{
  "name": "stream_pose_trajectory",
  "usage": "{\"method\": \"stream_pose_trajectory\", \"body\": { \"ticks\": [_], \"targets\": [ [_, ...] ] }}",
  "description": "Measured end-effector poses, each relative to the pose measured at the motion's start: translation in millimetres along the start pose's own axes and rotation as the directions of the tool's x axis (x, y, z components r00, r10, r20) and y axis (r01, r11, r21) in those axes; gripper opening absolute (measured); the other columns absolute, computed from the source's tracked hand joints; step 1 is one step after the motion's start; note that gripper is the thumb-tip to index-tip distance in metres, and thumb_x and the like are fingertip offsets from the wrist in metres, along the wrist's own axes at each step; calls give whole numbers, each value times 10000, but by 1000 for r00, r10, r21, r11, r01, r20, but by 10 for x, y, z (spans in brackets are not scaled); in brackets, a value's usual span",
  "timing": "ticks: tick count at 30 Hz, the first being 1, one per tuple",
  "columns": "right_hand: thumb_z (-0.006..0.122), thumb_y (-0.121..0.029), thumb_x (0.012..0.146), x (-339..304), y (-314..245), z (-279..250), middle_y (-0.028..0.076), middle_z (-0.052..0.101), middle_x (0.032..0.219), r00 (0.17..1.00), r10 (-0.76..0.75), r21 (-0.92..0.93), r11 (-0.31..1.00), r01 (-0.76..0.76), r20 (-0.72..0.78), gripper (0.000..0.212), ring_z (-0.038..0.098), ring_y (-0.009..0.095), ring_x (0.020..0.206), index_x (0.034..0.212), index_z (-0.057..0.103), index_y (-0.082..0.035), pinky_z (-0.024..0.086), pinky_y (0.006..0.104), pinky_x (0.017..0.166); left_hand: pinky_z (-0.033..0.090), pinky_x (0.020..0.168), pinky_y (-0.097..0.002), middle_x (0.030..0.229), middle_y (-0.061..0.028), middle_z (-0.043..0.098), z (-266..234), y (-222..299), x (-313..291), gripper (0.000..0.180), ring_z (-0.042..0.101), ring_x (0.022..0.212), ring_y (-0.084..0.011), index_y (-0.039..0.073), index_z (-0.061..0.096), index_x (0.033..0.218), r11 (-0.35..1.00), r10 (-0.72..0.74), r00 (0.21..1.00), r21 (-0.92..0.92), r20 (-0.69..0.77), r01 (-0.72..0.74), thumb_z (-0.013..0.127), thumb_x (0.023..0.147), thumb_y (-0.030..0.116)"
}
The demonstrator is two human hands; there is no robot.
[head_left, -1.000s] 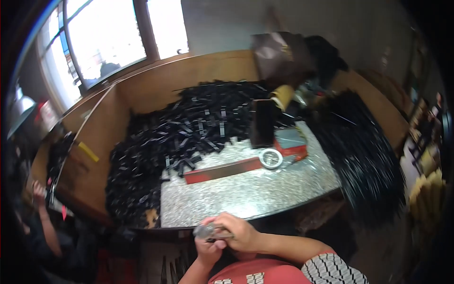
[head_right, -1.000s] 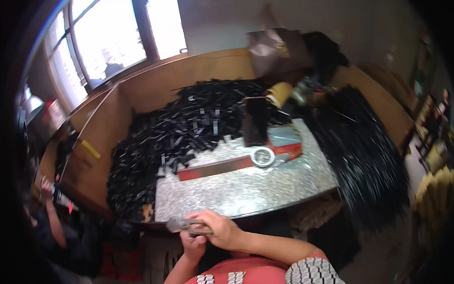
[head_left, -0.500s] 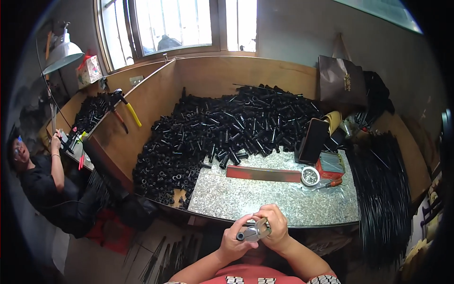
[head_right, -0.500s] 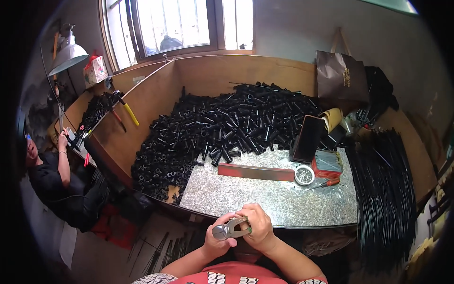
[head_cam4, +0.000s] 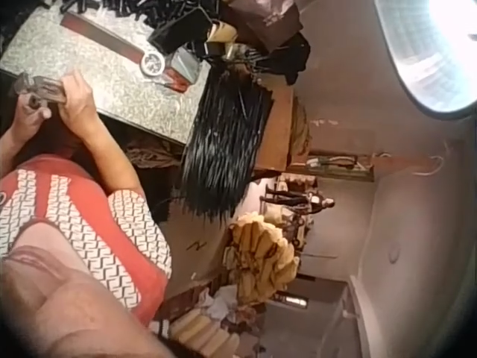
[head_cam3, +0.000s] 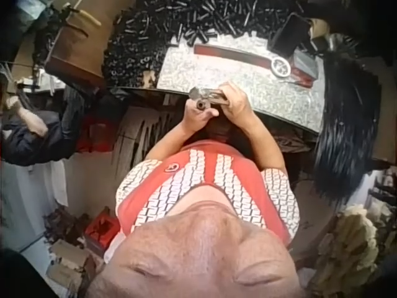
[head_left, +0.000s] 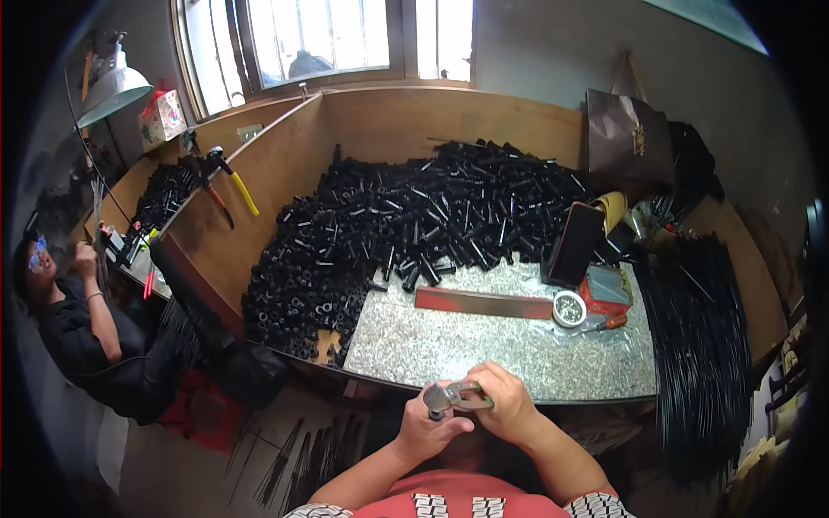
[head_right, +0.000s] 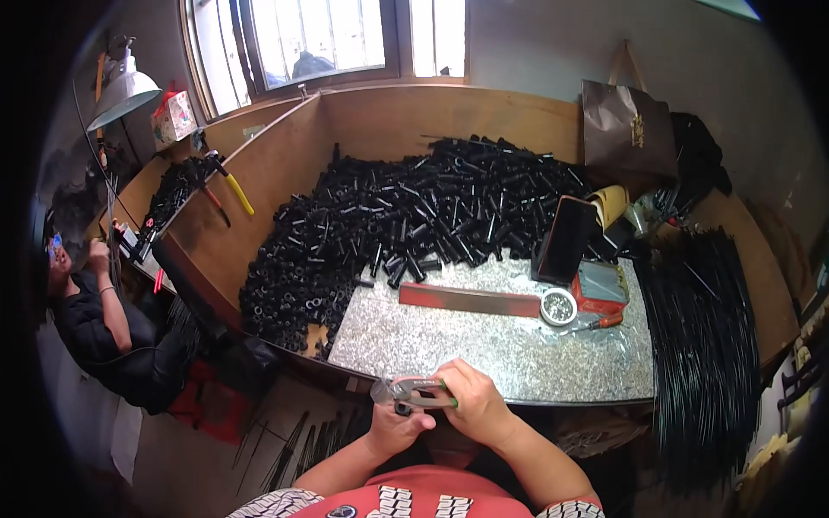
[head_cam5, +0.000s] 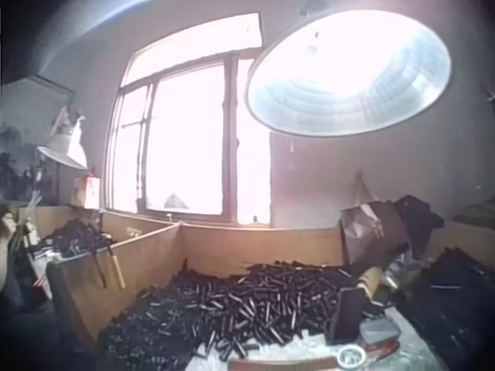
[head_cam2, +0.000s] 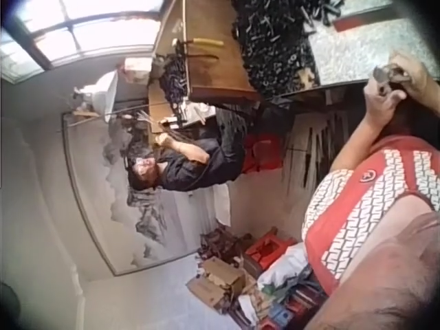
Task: Assembling black rods into a central connector and securing them with pliers.
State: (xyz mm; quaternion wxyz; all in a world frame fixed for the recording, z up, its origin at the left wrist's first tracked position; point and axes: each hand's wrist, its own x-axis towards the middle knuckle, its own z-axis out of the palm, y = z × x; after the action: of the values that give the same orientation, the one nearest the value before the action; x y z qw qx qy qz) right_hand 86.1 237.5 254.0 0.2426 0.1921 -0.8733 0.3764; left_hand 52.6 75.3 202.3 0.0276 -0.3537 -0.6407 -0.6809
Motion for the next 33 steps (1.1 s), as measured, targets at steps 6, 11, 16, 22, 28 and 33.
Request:
{"method": "stream_pose_trajectory", "body": {
  "ticks": [6,11,16,22,28,33],
  "targets": [
    [639,6,775,57,-75,-2,142,574,833,997,-16,111,993,25,-79,161,585,320,741,917,565,-5,481,363,628,425,512,-234,555,12,498,-42,-25,26,684,481,508,-80,12,480,1058,996,-43,995,73,-85,49,786,688,498],
    [628,28,818,-96,-68,173,101,597,882,988,149,301,941,-151,31,81,581,185,799,880,592,-9,473,295,685,356,480,-210,547,30,472,-77,48,66,800,419,497,-44,12,411,1185,987,-156,986,-58,-62,153,778,686,517],
    [628,21,829,-151,-118,266,109,596,881,992,125,401,909,-112,-7,95,580,193,796,909,586,-10,474,304,690,382,597,-159,673,29,576,-85,148,26,930,504,630,-14,-33,352,1252,981,-188,982,-57,-9,188,713,679,604],
    [624,21,836,-144,-144,273,111,599,888,993,113,442,890,-111,23,104,579,196,803,922,580,-17,469,301,699,398,563,-186,641,14,574,-92,119,-14,919,514,595,-42,-11,357,1254,988,-147,989,-60,-19,145,727,664,588],
    [674,-4,762,-143,-113,289,121,596,867,995,97,378,920,-100,28,180,595,243,776,921,591,-22,484,316,673,407,561,-197,638,10,574,-100,131,15,885,526,593,-52,-7,354,1261,993,-121,993,-11,0,121,760,692,535],
    [728,11,645,-50,-162,242,138,587,857,999,1,316,949,-15,43,327,604,295,738,928,567,-13,501,343,639,417,539,-220,598,-10,566,-129,155,34,864,537,561,-80,12,356,1258,995,-97,995,30,-7,97,744,696,541]
  ]
}}
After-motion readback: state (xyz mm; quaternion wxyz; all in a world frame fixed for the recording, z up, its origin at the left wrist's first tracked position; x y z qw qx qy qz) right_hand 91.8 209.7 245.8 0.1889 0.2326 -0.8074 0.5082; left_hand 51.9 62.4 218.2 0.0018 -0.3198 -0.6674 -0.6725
